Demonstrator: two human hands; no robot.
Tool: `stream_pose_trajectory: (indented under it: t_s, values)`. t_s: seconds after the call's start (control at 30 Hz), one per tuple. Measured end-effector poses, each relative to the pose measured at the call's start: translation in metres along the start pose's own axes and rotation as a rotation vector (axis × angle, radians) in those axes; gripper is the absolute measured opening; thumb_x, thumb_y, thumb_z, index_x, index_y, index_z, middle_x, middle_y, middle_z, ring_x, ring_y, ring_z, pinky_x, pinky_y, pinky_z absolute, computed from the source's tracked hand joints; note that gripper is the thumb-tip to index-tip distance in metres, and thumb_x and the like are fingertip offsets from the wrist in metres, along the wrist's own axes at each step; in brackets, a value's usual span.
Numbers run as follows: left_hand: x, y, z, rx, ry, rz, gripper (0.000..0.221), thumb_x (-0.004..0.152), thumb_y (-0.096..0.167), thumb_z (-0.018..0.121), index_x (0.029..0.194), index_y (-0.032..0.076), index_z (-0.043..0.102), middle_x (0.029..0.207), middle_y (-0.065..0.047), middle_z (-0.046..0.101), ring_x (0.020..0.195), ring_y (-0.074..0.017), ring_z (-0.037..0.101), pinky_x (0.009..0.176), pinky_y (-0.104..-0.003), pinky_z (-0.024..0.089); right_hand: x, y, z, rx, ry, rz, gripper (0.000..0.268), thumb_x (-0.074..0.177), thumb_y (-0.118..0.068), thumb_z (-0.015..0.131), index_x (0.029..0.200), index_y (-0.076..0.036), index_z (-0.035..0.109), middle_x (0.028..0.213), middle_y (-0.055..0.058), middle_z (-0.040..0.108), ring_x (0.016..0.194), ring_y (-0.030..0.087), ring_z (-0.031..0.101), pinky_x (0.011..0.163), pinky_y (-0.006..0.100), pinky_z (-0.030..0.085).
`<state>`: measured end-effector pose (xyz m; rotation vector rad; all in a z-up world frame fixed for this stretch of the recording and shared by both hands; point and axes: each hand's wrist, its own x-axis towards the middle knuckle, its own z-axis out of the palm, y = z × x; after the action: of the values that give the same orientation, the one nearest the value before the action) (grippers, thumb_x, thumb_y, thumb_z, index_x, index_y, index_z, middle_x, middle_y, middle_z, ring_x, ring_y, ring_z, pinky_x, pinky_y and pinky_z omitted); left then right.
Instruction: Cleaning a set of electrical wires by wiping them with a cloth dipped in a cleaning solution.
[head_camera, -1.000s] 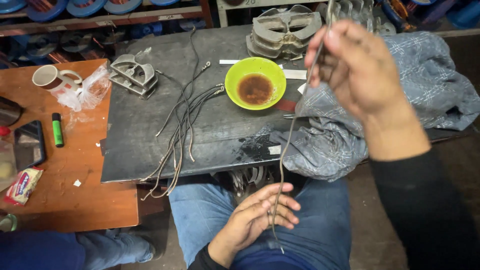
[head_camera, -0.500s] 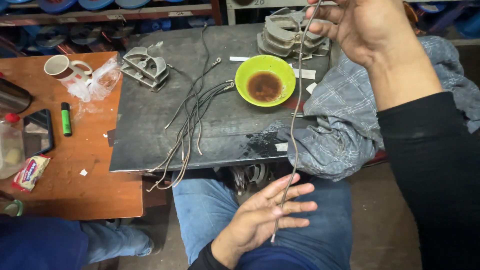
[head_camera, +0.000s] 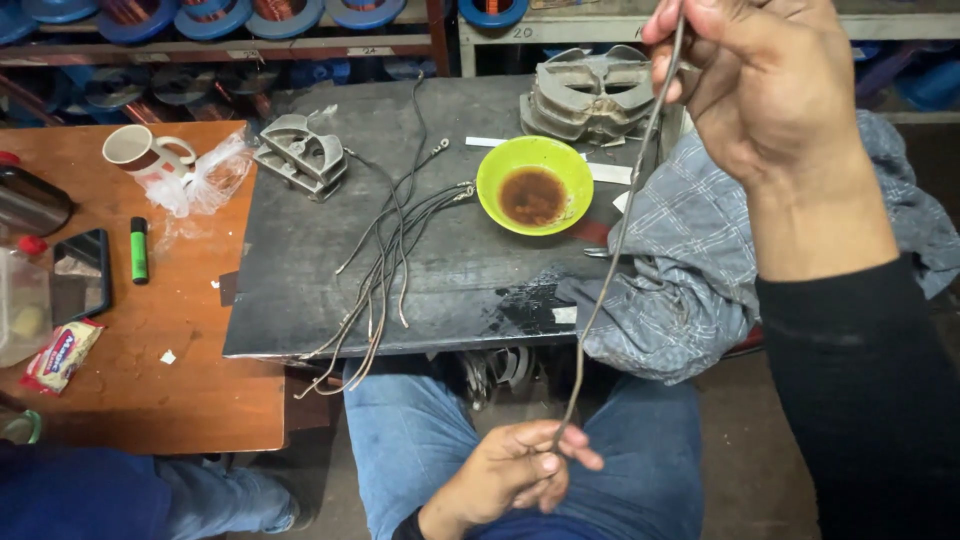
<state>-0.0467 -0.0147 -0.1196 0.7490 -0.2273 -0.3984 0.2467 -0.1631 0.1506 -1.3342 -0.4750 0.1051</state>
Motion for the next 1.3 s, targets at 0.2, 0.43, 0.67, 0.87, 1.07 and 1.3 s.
stream_pose_trajectory:
  t_s: [0.2, 0.43, 0.67, 0.87, 1.07, 1.3]
  values:
    - [-0.005, -0.007, -0.015, -0.089, -0.162, -0.045, 0.024, 0.113, 0.007, 0.059, 0.135, -0.002, 0.062, 0.133, -0.027, 0.069, 0.06, -0.014, 0.059, 0.05, -0.018, 0.041, -0.015, -0.015, 0.017, 0.039, -0.034, -0.03, 0.014, 0.109, -0.01, 0.063, 0.098, -0.005, 0.068, 0.1, 0.009, 0.072, 0.077, 0.016, 0.07, 0.063, 0.02, 0.055]
    - [-0.001, 0.019, 0.007, -0.161, -0.36, -0.076, 0.045, 0.114, 0.003, 0.058, 0.158, 0.011, 0.055, 0.149, -0.029, 0.062, 0.147, -0.0438, 0.06, 0.11, -0.042, 0.059, -0.04, -0.01, 0.014, 0.115, -0.234, -0.065, 0.014, 0.114, -0.017, 0.062, 0.102, -0.009, 0.066, 0.105, 0.007, 0.071, 0.08, 0.012, 0.071, 0.067, 0.019, 0.063]
    - [0.04, 0.076, 0.04, 0.13, 0.144, 0.002, 0.059, 0.11, 0.037, 0.052, 0.159, 0.006, 0.041, 0.113, -0.024, 0.068, 0.075, -0.0187, 0.063, 0.066, -0.028, 0.053, -0.06, 0.053, 0.009, -0.053, -0.051, -0.05, 0.007, 0.111, -0.009, 0.067, 0.106, -0.004, 0.067, 0.102, 0.012, 0.072, 0.076, 0.016, 0.071, 0.065, 0.025, 0.069]
    - [0.038, 0.079, 0.021, 1.062, 0.68, 0.061, 0.028, 0.104, 0.034, 0.06, 0.093, 0.019, 0.081, 0.078, 0.005, 0.073, 0.069, -0.0088, 0.06, 0.07, -0.028, 0.047, -0.089, 0.105, -0.005, -0.397, -0.044, 0.202, 0.015, 0.112, -0.018, 0.058, 0.104, -0.008, 0.066, 0.102, 0.005, 0.071, 0.075, 0.016, 0.072, 0.069, 0.026, 0.064]
    - [0.025, 0.096, -0.004, 1.375, 0.684, -0.329, 0.04, 0.104, 0.041, 0.049, 0.078, 0.022, 0.072, 0.075, -0.002, 0.08, 0.081, -0.0347, 0.075, 0.075, -0.046, 0.051, -0.142, 0.148, -0.019, -1.167, -0.331, -0.149, 0.036, 0.099, -0.035, 0.069, 0.122, -0.007, 0.072, 0.123, 0.014, 0.067, 0.109, 0.035, 0.065, 0.093, 0.048, 0.051]
    - [0.033, 0.091, -0.024, 1.298, 0.671, -0.317, 0.047, 0.108, 0.038, 0.043, 0.077, 0.019, 0.073, 0.08, -0.002, 0.082, 0.084, -0.0317, 0.076, 0.079, -0.043, 0.05, -0.147, 0.143, -0.036, -1.161, -0.299, -0.313, 0.018, 0.102, -0.018, 0.067, 0.112, -0.005, 0.074, 0.122, 0.015, 0.066, 0.115, 0.034, 0.063, 0.102, 0.048, 0.05]
